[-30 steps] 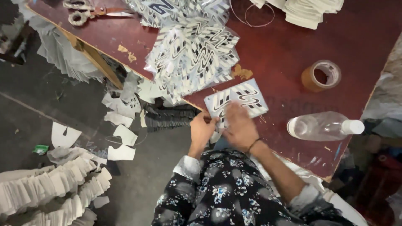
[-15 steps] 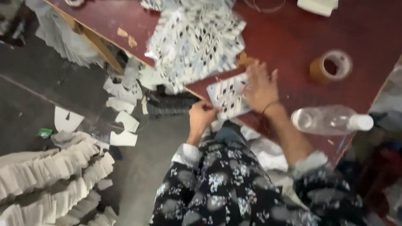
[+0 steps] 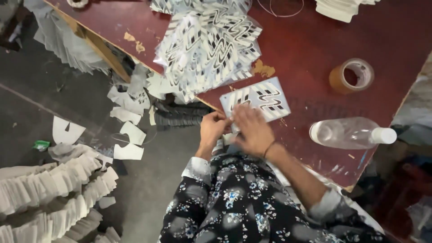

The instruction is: The person applies stickers to a surface using a wet cloth and a plastic bottle. They repeatedly wet the cloth with liquid from the bottle and rub it over the sticker sheet to smooth it down. The person handles the sticker sheet and the bottle throughout the process.

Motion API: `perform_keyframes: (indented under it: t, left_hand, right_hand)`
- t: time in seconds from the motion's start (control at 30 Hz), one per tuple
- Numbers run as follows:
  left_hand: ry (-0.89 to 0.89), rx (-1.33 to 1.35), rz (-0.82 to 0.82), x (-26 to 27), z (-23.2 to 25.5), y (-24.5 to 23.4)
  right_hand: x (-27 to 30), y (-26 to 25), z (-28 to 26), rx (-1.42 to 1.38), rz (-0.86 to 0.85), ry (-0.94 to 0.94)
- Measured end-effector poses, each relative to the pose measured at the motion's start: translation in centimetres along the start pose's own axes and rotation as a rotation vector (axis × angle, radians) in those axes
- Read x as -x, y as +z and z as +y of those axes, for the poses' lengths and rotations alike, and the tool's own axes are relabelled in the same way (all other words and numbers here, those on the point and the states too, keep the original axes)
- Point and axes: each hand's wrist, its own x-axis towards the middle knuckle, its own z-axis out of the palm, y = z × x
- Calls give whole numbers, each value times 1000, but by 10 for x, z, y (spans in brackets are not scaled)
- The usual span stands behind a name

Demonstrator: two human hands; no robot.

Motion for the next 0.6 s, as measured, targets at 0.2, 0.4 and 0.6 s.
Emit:
perform_keyframes:
  t: [0.2,0.4,0.6]
  left_hand:
    - [30,115,-98,6,8,-3]
    - [444,-306,152,8,4,9]
    - [291,-478,143,26,34,18]
  right_hand:
    - [31,-18,33,364,93,88]
    - [28,21,-32,-62,162,-142]
    - [50,25,14,-298,255,-194]
